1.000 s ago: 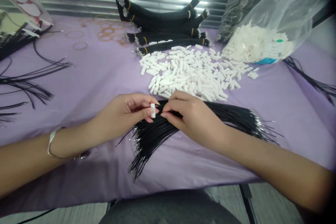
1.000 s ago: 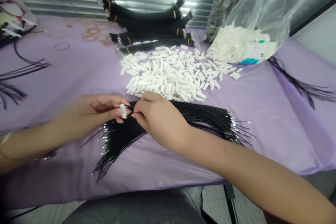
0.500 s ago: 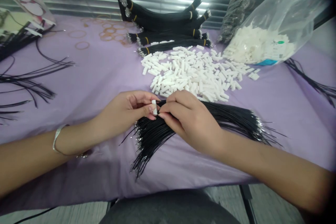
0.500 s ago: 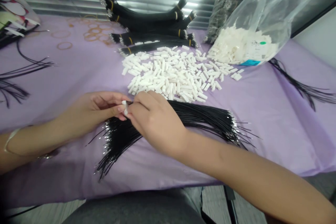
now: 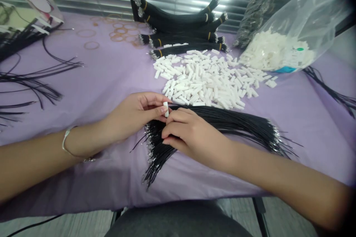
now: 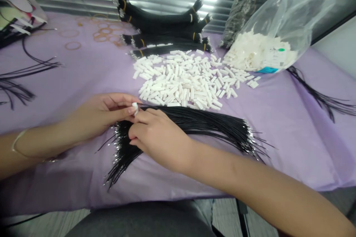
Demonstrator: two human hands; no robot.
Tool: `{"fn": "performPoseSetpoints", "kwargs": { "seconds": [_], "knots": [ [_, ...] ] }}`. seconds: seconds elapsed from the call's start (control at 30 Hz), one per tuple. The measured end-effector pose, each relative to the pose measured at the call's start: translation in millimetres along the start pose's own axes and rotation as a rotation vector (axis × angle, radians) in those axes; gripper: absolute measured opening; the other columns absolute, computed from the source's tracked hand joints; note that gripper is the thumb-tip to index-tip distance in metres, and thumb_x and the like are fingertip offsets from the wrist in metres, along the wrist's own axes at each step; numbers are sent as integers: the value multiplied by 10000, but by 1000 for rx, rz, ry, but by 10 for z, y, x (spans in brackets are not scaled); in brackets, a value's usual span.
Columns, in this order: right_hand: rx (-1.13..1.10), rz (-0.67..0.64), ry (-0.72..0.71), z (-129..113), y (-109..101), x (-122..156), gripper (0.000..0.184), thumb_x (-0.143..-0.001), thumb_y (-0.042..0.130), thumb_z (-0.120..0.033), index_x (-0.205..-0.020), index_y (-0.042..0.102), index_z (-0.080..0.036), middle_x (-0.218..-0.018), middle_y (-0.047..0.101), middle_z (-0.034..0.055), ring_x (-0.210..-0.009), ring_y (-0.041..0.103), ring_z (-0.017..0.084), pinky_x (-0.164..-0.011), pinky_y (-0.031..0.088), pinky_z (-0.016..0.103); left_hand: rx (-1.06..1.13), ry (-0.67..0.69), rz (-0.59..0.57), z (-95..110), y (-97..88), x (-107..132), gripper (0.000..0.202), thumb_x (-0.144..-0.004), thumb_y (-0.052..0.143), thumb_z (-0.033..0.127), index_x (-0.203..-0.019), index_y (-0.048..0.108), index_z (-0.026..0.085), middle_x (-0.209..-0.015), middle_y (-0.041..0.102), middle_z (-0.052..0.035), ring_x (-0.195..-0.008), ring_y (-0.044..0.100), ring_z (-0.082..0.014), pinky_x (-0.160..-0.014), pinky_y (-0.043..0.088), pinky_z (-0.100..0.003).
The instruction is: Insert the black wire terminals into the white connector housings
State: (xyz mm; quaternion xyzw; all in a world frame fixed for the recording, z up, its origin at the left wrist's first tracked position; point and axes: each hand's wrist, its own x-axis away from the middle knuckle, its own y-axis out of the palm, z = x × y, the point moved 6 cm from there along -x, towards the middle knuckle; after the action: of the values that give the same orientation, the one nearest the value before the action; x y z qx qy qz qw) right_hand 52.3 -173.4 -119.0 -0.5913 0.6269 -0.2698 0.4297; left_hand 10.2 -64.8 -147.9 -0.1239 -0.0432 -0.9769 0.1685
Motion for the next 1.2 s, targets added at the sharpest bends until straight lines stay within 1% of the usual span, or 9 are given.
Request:
{"fn": "performPoseSetpoints", "kwargs": {
  "seconds": [0.23, 0.37, 0.5, 0.6, 0.7, 0.83, 0.93, 1.03, 1.2],
  "knots": [
    [-40, 9, 83, -15, 20, 34, 119, -882, 462, -150, -822, 563, -131, -919, 534, 80, -896, 464, 184, -831, 389, 343, -14, 10, -16, -15, 4, -20, 157, -766, 657, 205, -914, 643, 152, -829, 690, 0, -759, 653, -105, -731, 537, -188],
    [-178, 43, 149, -12, -64, 67, 77, -870, 428, -93, -861, 501, -116, -900, 548, 79, -854, 486, 147, -799, 410, 291, -56, 29, -15, 11, 9, -5, 142, -776, 643, 196, -910, 647, 150, -816, 690, -5, -727, 650, -108, -718, 540, -202],
    [-311, 168, 190, 66, -207, 92, 38, -850, 485, -125, -836, 519, -129, -742, 542, -4, -652, 473, 76, -636, 398, 199, -79, 38, -61, 49, 38, 13, 144, -797, 620, 184, -928, 654, 136, -844, 688, -23, -753, 642, -104, -709, 527, -174],
    [-384, 278, 226, 173, -277, 115, 92, -856, 482, -140, -813, 563, -137, -729, 557, -9, -650, 486, 69, -613, 391, 186, -74, 55, -84, 52, 39, 17, 150, -792, 633, 194, -929, 665, 142, -815, 683, -16, -708, 629, -89, -682, 526, -160],
    [-452, 325, 315, 293, -278, 143, 108, -845, 501, -176, -768, 567, -138, -693, 562, -10, -618, 486, 71, -563, 385, 184, -100, 59, -72, 32, 13, 20, 183, -777, 653, 213, -952, 672, 163, -846, 688, -24, -695, 629, -98, -685, 541, -186],
    [-393, 373, 442, 390, -300, 178, 115, -791, 532, -174, -681, 525, -143, -584, 491, -43, -516, 412, 52, -476, 321, 174, -148, 69, -79, 12, -2, 26, 179, -790, 644, 249, -952, 676, 180, -879, 688, -32, -736, 634, -113, -706, 545, -199],
    [-347, 364, 496, 414, -314, 182, 113, -757, 534, -159, -648, 503, -148, -538, 451, -56, -481, 372, 47, -454, 294, 176, -152, 77, -84, 4, -6, 21, 178, -801, 632, 267, -954, 674, 186, -884, 684, -32, -770, 634, -121, -717, 543, -198],
    [-352, 359, 517, 422, -320, 182, 110, -740, 537, -158, -637, 499, -150, -527, 447, -59, -471, 366, 47, -447, 289, 176, -140, 72, -84, -4, -9, 14, 179, -796, 639, 264, -952, 676, 184, -878, 681, -32, -779, 632, -123, -706, 541, -190],
    [-350, 355, 495, 414, -320, 178, 103, -741, 538, -155, -642, 515, -142, -538, 468, -54, -480, 384, 45, -452, 301, 170, -139, 60, -72, 4, -9, 20, 182, -782, 657, 253, -950, 680, 185, -868, 686, -20, -739, 631, -101, -689, 533, -166]
  ]
}}
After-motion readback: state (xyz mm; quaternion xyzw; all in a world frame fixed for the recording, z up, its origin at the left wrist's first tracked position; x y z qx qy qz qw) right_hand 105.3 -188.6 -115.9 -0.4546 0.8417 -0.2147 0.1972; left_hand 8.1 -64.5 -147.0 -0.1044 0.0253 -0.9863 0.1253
